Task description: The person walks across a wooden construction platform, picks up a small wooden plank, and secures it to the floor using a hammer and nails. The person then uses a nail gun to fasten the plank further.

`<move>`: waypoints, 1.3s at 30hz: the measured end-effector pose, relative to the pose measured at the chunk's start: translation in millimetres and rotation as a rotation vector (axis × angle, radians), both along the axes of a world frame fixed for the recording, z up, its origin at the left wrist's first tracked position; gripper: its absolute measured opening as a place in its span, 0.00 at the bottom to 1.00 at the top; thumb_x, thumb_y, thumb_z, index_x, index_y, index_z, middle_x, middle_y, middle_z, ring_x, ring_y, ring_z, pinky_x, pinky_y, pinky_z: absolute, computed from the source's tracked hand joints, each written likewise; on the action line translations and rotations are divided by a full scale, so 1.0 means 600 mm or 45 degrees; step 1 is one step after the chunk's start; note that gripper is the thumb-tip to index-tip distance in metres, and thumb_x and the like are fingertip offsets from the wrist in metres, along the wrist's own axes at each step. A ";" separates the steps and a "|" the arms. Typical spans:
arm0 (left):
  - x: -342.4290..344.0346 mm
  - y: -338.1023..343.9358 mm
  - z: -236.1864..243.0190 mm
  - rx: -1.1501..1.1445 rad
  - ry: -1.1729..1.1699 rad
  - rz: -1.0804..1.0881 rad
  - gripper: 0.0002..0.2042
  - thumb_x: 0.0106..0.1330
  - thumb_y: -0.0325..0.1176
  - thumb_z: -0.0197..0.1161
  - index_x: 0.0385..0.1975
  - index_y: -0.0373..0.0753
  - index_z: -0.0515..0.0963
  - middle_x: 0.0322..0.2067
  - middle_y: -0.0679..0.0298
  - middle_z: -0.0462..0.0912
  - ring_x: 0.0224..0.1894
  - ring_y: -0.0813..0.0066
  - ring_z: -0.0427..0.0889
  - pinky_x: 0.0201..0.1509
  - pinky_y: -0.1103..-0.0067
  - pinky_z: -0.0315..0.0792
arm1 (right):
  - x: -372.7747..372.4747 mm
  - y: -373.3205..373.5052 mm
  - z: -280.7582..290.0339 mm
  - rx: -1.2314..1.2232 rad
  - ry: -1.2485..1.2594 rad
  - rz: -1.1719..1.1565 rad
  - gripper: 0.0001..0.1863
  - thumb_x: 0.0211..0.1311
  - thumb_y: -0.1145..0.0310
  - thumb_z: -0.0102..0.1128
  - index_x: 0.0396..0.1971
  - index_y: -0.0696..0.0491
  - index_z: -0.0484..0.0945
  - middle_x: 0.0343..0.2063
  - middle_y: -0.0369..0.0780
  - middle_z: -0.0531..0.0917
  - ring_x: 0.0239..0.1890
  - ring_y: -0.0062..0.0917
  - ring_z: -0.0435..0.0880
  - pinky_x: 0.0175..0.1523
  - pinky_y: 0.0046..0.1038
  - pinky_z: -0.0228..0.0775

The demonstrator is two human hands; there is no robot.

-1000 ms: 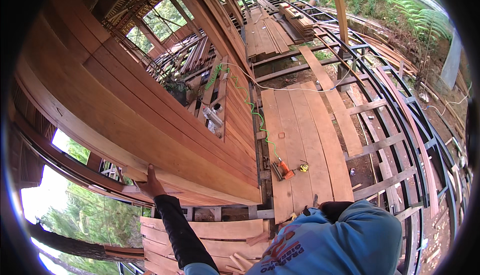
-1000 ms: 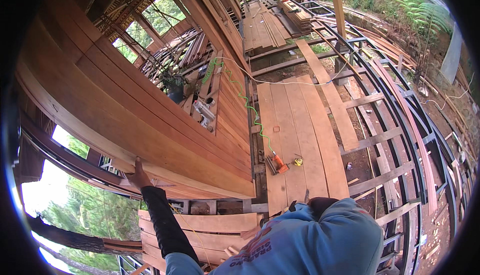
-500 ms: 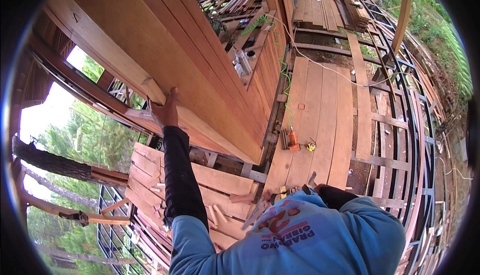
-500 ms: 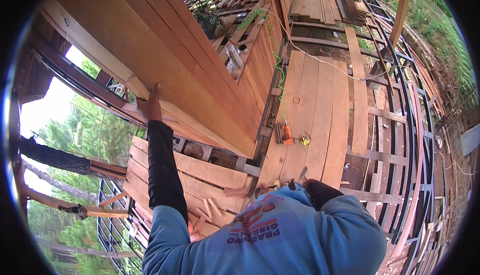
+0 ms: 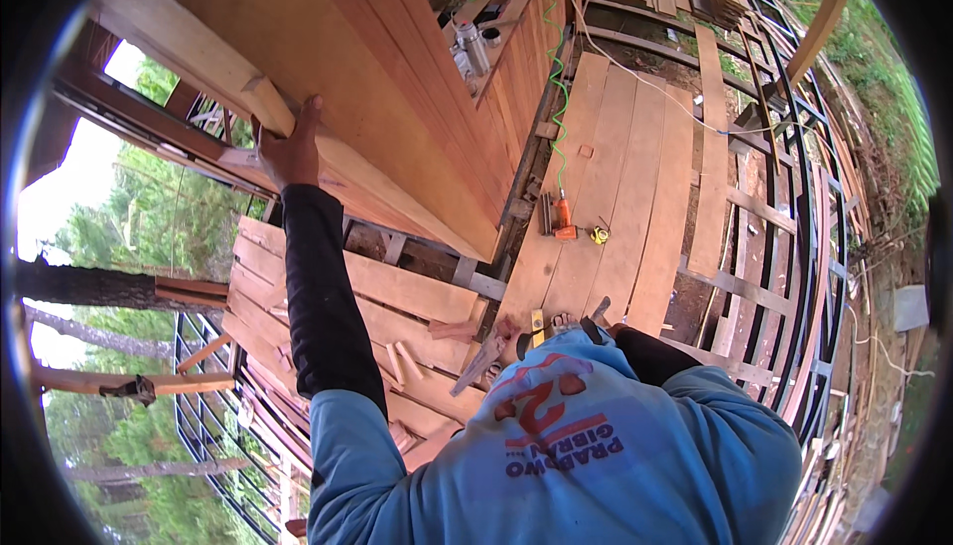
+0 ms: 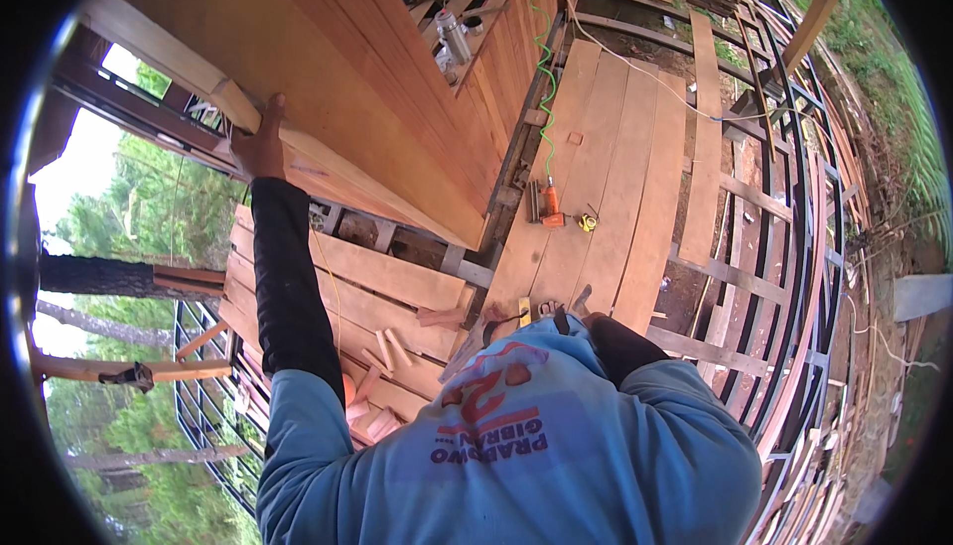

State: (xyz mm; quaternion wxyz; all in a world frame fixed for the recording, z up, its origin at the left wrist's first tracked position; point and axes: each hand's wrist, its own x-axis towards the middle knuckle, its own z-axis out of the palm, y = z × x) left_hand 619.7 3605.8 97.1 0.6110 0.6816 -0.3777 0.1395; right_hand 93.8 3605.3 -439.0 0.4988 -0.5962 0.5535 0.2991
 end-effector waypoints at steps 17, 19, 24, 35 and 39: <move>-0.105 0.382 -0.355 0.282 1.246 0.322 0.17 0.59 0.40 0.69 0.42 0.34 0.79 0.31 0.63 0.82 0.29 0.72 0.82 0.32 0.76 0.76 | 0.029 -0.060 -0.003 0.019 0.088 0.380 0.28 0.58 0.44 0.59 0.34 0.59 0.78 0.24 0.46 0.79 0.22 0.35 0.78 0.28 0.38 0.69; -0.190 0.478 -0.422 0.059 1.492 0.481 0.19 0.57 0.42 0.71 0.39 0.32 0.80 0.32 0.60 0.81 0.26 0.72 0.80 0.27 0.76 0.75 | 0.043 -0.088 0.003 0.035 0.083 0.413 0.28 0.59 0.44 0.59 0.33 0.60 0.77 0.22 0.46 0.79 0.20 0.35 0.78 0.26 0.38 0.68; -0.432 0.649 -0.517 -0.044 1.876 0.926 0.17 0.59 0.44 0.70 0.39 0.39 0.75 0.30 0.63 0.78 0.22 0.74 0.77 0.23 0.76 0.72 | 0.104 -0.156 0.042 0.081 0.098 0.413 0.27 0.60 0.46 0.60 0.30 0.62 0.77 0.17 0.46 0.79 0.15 0.35 0.77 0.21 0.39 0.68; -0.495 0.755 -0.622 -0.063 2.074 1.113 0.18 0.57 0.43 0.70 0.40 0.39 0.74 0.28 0.63 0.77 0.22 0.71 0.78 0.24 0.72 0.74 | 0.210 -0.205 -0.079 0.064 0.008 0.676 0.24 0.60 0.51 0.64 0.39 0.60 0.76 0.18 0.43 0.77 0.17 0.32 0.78 0.23 0.37 0.69; -0.430 0.854 -0.612 0.197 1.903 1.238 0.23 0.53 0.43 0.74 0.41 0.34 0.74 0.29 0.61 0.79 0.22 0.71 0.78 0.25 0.72 0.75 | 0.306 -0.008 0.008 0.152 0.189 0.376 0.25 0.59 0.48 0.63 0.34 0.60 0.75 0.16 0.45 0.76 0.15 0.36 0.77 0.21 0.40 0.69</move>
